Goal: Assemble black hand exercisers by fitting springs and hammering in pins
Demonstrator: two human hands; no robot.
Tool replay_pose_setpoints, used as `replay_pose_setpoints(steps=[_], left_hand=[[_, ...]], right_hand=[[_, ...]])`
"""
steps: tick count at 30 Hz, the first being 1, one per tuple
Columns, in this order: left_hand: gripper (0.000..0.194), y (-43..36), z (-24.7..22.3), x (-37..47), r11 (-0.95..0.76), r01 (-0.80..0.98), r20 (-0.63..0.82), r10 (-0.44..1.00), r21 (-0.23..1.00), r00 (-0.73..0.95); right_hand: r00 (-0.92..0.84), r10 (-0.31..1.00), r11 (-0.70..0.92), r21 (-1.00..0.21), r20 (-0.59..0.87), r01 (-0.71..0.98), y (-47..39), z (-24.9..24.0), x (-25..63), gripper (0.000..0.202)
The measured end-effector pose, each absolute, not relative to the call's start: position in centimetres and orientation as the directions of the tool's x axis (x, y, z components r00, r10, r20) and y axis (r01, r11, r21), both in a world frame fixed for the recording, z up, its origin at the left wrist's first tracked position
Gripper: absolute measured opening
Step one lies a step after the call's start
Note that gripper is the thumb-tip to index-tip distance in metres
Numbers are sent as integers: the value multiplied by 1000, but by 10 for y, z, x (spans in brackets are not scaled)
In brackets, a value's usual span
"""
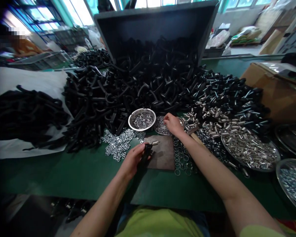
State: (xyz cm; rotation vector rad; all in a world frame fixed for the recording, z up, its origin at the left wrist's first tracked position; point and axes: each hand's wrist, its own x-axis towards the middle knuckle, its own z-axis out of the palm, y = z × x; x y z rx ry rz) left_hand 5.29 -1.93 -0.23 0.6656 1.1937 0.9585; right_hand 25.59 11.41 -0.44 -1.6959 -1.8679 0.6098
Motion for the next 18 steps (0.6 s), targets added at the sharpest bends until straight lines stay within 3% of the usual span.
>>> replay_pose_setpoints(steps=[2,4,7,9,14,18], left_hand=[[35,-21,2,51,571,-532,-574,798,626,181],[34,-24,5,49,599,-656,-596,755,459,273],[38,-29,9,48,613,-701,-569,742,364,354],[40,-32,11,49,619,-703,-558,740,349,375],[39,-37,13,53,623,-704,-525,747,340,408],[36,-41,14,58,615,-695,-523,758,372,390]], right_hand=[[-93,993,116,-722,71,682,96,2,254,16],[-128,991,102,-837,39,538,70,9,249,19],[-151,988,48,-973,14,224,27,17,238,17],[-126,991,57,-989,41,134,3,19,231,15],[-126,979,188,-936,157,298,-22,20,220,4],[-171,952,305,-855,255,420,-21,23,218,8]])
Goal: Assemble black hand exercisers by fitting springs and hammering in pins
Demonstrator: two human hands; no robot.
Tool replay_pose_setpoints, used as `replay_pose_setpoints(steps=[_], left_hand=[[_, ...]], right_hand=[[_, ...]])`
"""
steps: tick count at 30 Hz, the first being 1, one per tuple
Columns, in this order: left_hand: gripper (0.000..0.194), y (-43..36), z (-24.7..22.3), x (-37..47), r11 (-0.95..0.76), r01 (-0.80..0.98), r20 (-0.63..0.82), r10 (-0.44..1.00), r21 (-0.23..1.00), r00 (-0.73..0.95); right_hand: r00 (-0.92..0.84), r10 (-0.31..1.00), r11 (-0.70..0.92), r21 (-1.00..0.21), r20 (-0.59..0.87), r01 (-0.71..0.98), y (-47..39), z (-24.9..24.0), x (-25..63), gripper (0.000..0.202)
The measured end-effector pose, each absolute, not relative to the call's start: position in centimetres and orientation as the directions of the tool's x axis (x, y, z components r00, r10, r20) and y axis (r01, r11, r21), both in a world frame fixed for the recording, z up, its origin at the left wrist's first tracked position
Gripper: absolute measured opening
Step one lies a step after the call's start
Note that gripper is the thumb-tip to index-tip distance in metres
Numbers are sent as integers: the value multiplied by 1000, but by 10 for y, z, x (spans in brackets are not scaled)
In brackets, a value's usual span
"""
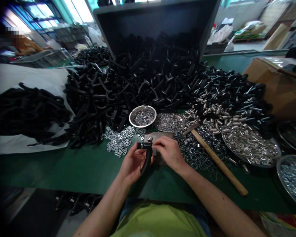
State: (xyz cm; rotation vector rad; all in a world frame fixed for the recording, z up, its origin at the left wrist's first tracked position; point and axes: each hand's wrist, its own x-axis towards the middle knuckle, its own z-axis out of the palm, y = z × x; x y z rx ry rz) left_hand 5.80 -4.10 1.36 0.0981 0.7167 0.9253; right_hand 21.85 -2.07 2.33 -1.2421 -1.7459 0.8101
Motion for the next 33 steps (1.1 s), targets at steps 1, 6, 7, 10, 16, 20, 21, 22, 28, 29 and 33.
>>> replay_pose_setpoints(steps=[1,6,7,10,16,20,21,22,28,29,33], left_hand=[[35,-42,13,59,608,-691,-529,763,391,372],[34,-40,8,54,567,-544,-513,816,619,267],[36,-37,8,51,554,-463,-476,832,692,284],[43,-24,6,44,426,-150,-354,866,892,354],[64,-13,-6,42,-168,514,-51,922,841,385],[65,-27,-11,47,-408,716,58,886,566,460],[64,-30,-12,48,-432,742,68,882,513,467],[64,-34,-13,49,-446,758,76,880,476,470],[62,-40,-19,51,-361,804,75,925,472,372],[60,-39,-19,52,-332,817,68,937,472,342],[57,-37,-19,54,-295,837,64,952,460,300]], right_hand=[[-181,946,323,-844,271,428,-20,24,219,8],[-292,916,391,-781,276,486,-13,16,228,8],[-347,892,439,-742,291,507,-10,13,232,5],[-563,751,655,-489,344,576,2,1,243,16],[-861,436,895,-27,261,445,21,-19,249,32],[-904,354,925,54,241,377,17,-19,250,31],[-902,367,919,63,229,390,14,-17,252,29],[-888,404,901,70,219,428,10,-13,256,28],[-263,926,236,130,271,963,-28,5,316,29],[-136,956,97,156,258,983,-35,4,328,32],[141,982,-158,132,128,979,-50,-12,361,35]])
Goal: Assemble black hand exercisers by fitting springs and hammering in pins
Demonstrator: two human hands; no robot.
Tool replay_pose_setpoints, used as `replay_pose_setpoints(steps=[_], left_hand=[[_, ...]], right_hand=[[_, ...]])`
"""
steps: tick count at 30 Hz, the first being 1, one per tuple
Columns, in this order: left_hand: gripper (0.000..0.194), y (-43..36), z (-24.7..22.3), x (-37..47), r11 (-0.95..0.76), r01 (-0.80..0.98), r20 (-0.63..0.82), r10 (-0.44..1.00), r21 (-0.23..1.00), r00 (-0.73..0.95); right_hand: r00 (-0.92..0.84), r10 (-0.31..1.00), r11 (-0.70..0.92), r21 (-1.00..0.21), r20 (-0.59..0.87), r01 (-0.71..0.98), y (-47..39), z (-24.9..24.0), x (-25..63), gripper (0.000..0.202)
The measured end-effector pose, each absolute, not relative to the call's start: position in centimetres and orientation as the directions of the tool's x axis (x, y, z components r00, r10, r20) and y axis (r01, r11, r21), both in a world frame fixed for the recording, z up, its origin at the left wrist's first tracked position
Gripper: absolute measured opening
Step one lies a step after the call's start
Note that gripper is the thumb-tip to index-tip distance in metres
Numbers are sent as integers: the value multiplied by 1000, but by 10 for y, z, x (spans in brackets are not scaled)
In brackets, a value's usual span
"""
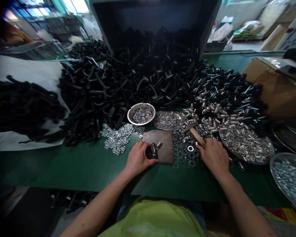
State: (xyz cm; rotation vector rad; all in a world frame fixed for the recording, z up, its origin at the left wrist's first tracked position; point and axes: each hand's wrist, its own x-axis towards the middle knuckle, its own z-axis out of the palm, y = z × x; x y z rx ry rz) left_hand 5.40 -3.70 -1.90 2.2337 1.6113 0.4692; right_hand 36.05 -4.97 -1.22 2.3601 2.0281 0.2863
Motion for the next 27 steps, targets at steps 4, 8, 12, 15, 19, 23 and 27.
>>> replay_pose_setpoints(steps=[4,8,12,15,19,23,27], left_hand=[[57,-36,-19,55,-304,835,74,949,458,306],[59,-37,-20,54,-302,836,77,950,458,301],[61,-37,-21,54,-293,841,75,954,455,291],[60,-36,-21,55,-289,847,76,955,446,286],[60,-36,-22,55,-284,851,73,957,442,281],[62,-36,-23,55,-285,850,79,957,442,280],[58,-37,-22,56,-280,855,70,958,436,278]], right_hand=[[223,969,-233,83,109,969,-45,-12,363,33],[151,983,-141,-93,101,986,-47,24,338,39],[-29,981,123,-492,194,862,-64,43,295,42],[-216,956,284,-459,196,841,-73,35,271,41],[-274,950,312,-444,150,840,-74,36,266,39],[-157,928,320,-510,338,798,-76,37,269,42],[-269,953,302,-364,141,881,-76,13,278,41]])
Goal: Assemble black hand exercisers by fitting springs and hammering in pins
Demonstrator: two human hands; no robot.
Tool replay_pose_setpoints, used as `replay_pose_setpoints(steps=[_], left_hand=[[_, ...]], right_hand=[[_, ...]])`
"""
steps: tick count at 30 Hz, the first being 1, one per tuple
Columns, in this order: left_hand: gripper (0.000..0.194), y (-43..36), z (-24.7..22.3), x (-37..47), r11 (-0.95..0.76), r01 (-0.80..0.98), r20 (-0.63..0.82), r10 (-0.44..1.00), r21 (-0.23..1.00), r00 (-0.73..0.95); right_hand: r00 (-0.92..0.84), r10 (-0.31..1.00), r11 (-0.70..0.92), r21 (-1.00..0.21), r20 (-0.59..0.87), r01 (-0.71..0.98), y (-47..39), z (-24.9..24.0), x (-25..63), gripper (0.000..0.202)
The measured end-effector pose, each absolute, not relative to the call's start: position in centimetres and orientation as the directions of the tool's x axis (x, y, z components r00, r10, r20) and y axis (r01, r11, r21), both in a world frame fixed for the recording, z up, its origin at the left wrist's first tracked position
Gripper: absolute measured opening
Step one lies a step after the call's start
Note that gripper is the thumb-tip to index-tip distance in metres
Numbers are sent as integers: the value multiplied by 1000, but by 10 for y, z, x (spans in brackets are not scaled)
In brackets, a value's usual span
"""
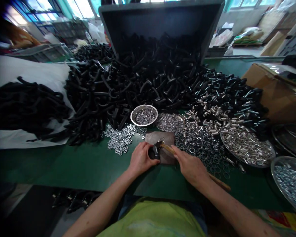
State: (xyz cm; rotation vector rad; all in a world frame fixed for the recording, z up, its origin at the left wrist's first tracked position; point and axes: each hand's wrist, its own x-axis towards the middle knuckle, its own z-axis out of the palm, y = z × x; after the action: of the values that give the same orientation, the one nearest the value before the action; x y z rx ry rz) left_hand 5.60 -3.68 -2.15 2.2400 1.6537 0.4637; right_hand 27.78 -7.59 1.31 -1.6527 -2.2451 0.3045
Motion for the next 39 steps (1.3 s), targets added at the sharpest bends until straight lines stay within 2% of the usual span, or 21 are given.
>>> replay_pose_setpoints(steps=[2,5,7,10,12,14,16,17,19,21,23,25,27,29,30,33,39], left_hand=[[57,-37,-21,57,-275,856,73,960,438,272],[57,-39,-23,59,-250,858,84,968,448,238],[57,-40,-26,60,-221,852,99,975,475,198],[57,-42,-26,62,-171,804,142,984,570,108],[56,-44,-23,66,-145,751,181,983,644,34],[57,-48,-16,72,-132,686,220,975,716,-42],[55,-53,-8,80,-153,609,245,967,778,-70],[53,-55,-4,82,-184,572,251,967,799,-40],[49,-53,3,80,-284,516,259,958,808,122],[43,-39,11,66,-378,512,269,923,771,277],[33,-9,19,40,-394,608,293,919,689,263],[25,33,26,8,-266,786,338,938,559,77],[27,79,31,-22,-42,920,336,936,391,-101],[34,117,34,-45,137,958,246,949,251,-200],[38,132,34,-54,166,959,213,953,230,-216],[46,154,35,-72,184,957,150,964,225,-221],[47,131,43,-113,133,956,101,981,261,-164]], right_hand=[[-173,973,209,-264,154,942,-73,4,292,42],[41,957,-14,-95,288,995,-66,-2,326,43],[143,934,-148,-10,327,989,-60,-6,349,44],[206,907,-225,9,367,974,-52,-10,362,41],[167,886,-138,-98,433,986,-50,-10,346,39],[80,908,68,-332,412,941,-49,-7,312,42],[-72,955,239,-606,288,759,-49,-1,273,46],[-132,962,264,-691,239,673,-49,1,255,45],[-137,968,248,-755,208,607,-44,6,231,39],[-96,974,219,-733,206,645,-37,10,225,33],[-121,975,214,-650,185,729,-28,11,232,29],[-190,970,240,-510,148,826,-21,9,243,25],[-236,966,257,-379,104,889,-19,5,248,23],[-255,965,262,-305,62,916,-18,1,248,22],[-257,965,260,-294,47,920,-19,0,247,22],[-240,970,235,-338,28,911,-20,-1,246,23],[-193,981,161,-596,9,786,-24,2,262,25]])
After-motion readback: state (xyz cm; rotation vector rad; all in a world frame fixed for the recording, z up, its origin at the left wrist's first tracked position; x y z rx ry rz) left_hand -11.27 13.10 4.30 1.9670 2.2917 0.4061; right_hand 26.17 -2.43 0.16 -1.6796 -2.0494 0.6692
